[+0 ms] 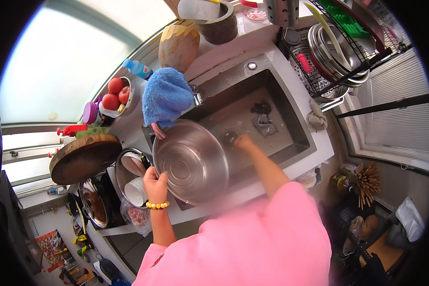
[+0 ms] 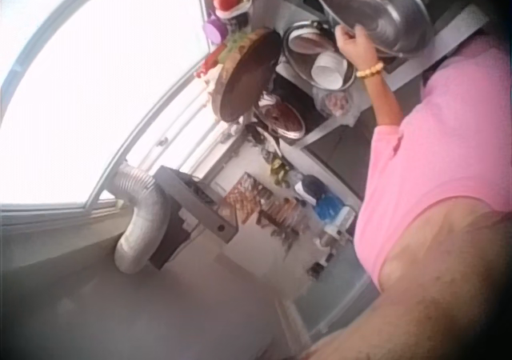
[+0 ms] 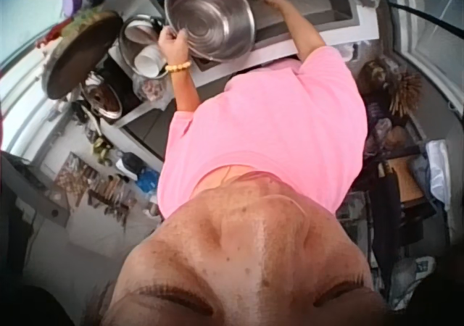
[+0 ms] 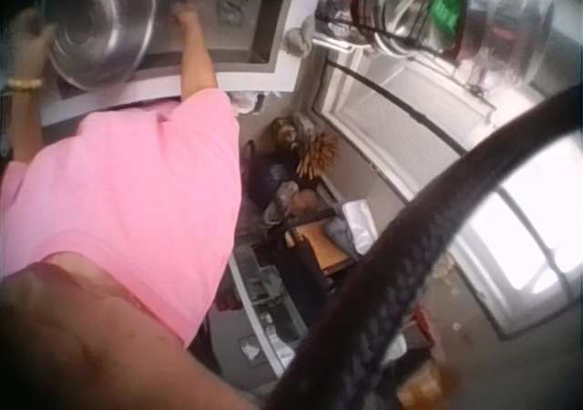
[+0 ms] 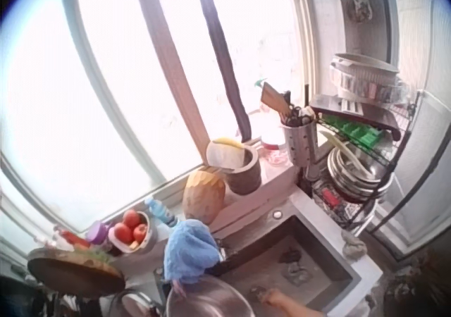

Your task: The person washes various kitchen items in a sink using a cloth and running water. They scrub a small bowl, a pair of chopsticks, and a large metal bowl, then rinse each item and place them aside.

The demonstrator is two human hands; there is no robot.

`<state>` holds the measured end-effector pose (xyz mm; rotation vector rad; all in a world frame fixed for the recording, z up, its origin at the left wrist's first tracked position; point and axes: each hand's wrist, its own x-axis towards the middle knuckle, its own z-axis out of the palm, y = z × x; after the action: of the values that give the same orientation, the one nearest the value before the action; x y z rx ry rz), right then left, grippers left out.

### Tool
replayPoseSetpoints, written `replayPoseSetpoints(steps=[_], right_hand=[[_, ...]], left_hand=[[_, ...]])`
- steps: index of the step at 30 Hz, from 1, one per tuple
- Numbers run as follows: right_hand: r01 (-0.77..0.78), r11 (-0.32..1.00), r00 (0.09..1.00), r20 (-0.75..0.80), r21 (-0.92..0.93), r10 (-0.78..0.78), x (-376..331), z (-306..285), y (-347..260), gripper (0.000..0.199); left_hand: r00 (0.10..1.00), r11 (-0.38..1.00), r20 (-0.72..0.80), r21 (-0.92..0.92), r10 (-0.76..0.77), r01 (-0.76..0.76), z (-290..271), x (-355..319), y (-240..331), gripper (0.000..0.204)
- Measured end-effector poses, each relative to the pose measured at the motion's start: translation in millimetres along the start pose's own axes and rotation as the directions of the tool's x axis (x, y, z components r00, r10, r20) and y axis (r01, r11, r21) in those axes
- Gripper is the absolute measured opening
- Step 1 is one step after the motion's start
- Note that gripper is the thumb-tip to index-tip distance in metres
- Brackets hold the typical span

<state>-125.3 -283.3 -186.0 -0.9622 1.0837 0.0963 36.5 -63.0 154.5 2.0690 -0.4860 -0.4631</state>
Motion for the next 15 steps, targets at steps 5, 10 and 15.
replayPoseSetpoints(steps=[5, 10, 15], right_hand=[[0.143, 0.979, 0.984, -0.124, 0.146, -0.126, -55, -6, -20, 0.014], [0.314, 0.942, 0.920, -0.284, 0.117, -0.271, -137, -23, -25, 0.011], [0.521, 0.843, 0.613, -0.629, -0.135, -0.479, -241, -50, -11, 0.011]], left_hand=[[0.996, 0.982, 0.049, -0.171, -0.079, 0.086, -4, 3, -18, 0.029], [0.991, 0.961, 0.117, -0.260, -0.063, 0.092, -6, 2, -15, 0.026], [0.986, 0.966, 0.165, -0.254, -0.008, 0.051, -8, 7, -16, 0.021]])
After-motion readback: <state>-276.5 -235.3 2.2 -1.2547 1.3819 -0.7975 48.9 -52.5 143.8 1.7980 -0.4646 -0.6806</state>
